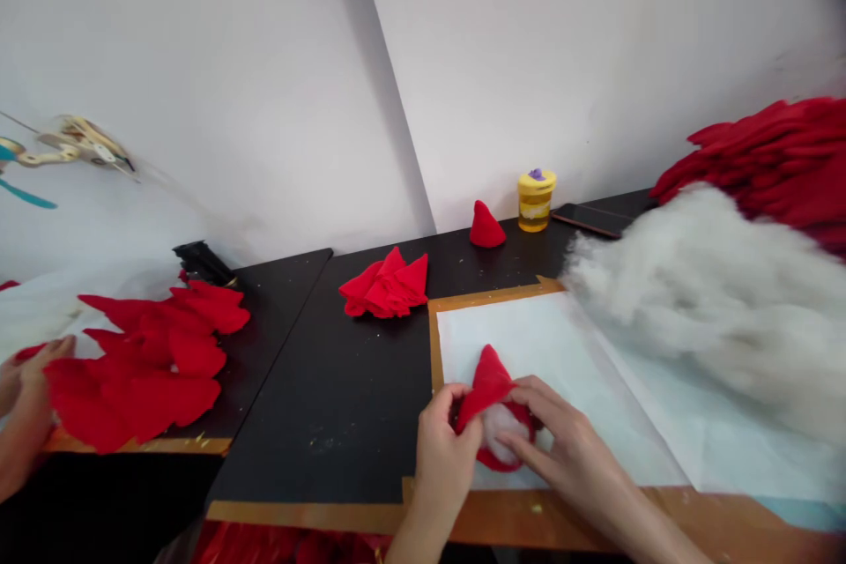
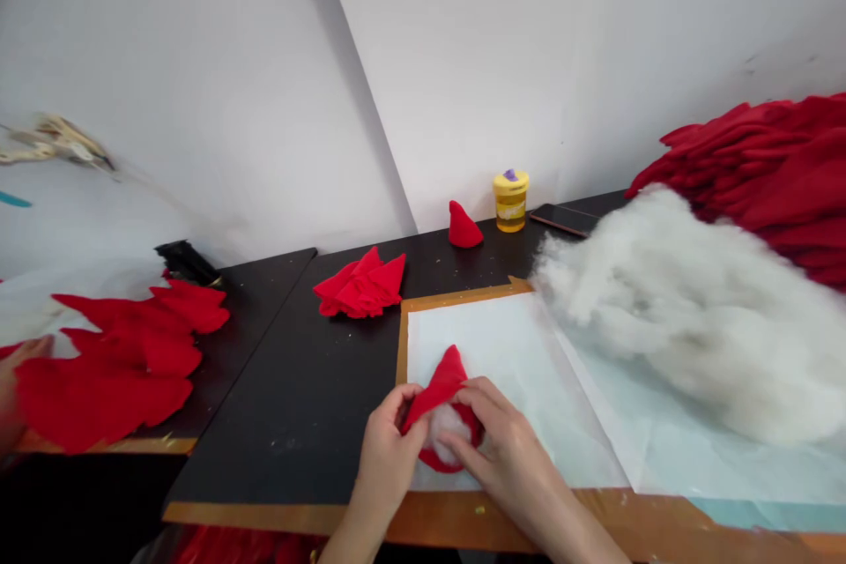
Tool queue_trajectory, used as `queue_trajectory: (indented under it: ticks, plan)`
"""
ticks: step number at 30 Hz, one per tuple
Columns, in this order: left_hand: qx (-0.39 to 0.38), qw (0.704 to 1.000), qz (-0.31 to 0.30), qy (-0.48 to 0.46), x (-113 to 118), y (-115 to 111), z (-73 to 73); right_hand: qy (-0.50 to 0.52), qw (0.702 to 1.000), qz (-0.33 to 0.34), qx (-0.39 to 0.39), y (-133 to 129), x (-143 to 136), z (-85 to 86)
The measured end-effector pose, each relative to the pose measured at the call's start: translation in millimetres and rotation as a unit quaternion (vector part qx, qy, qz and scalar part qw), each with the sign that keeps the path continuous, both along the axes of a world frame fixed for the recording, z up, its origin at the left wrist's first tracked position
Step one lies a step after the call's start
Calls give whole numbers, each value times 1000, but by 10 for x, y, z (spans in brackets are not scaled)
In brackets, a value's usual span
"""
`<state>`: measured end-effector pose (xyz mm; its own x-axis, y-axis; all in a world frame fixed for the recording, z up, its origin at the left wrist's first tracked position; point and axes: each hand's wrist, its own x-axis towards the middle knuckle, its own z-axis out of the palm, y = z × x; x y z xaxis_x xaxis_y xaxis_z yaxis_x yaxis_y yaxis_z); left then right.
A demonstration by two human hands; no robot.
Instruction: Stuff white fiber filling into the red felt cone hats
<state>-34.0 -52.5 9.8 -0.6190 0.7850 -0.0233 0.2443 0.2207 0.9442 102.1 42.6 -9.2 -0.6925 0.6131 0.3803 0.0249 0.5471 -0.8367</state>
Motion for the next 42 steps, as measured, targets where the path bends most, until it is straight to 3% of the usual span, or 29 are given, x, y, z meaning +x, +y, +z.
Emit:
queue_trajectory:
  ticks: [5, 9, 13, 16, 22, 28, 32, 37, 39, 42]
  plan:
    - [-1, 999, -24, 22, 101, -12, 33, -102, 989, -27, 102, -9, -29, -147]
    - [-34, 996, -28, 72, 76, -34, 64, -117, 978, -78, 154, 20, -39, -217]
    - [-38, 988, -12, 152, -22, -125, 24, -114, 969, -139, 167, 32, -3, -224]
    - [-28, 987, 1, 161, -45, -193, -22, -109, 973, -151, 135, 22, -4, -211]
    - [-7, 996, -1, 88, 10, -151, -45, -84, 992, -82, 36, -12, -55, -107]
    - [-23, 996, 23, 86, -11, -80, -44, -17, 999, -16, -26, -44, 36, 0]
    - [-19, 998, 7, 57, -17, -95, -12, -13, 1000, -17, 5, 45, 123, -1]
    - [17, 995, -50, 80, 70, -82, -8, -118, 990, 20, 74, 138, -36, -61]
    - [36, 996, -31, 80, 123, -77, -41, -140, 988, 11, 70, 154, -113, -80]
    - [42, 997, 43, 54, 173, -52, -99, -118, 993, -1, 26, 155, -162, -86]
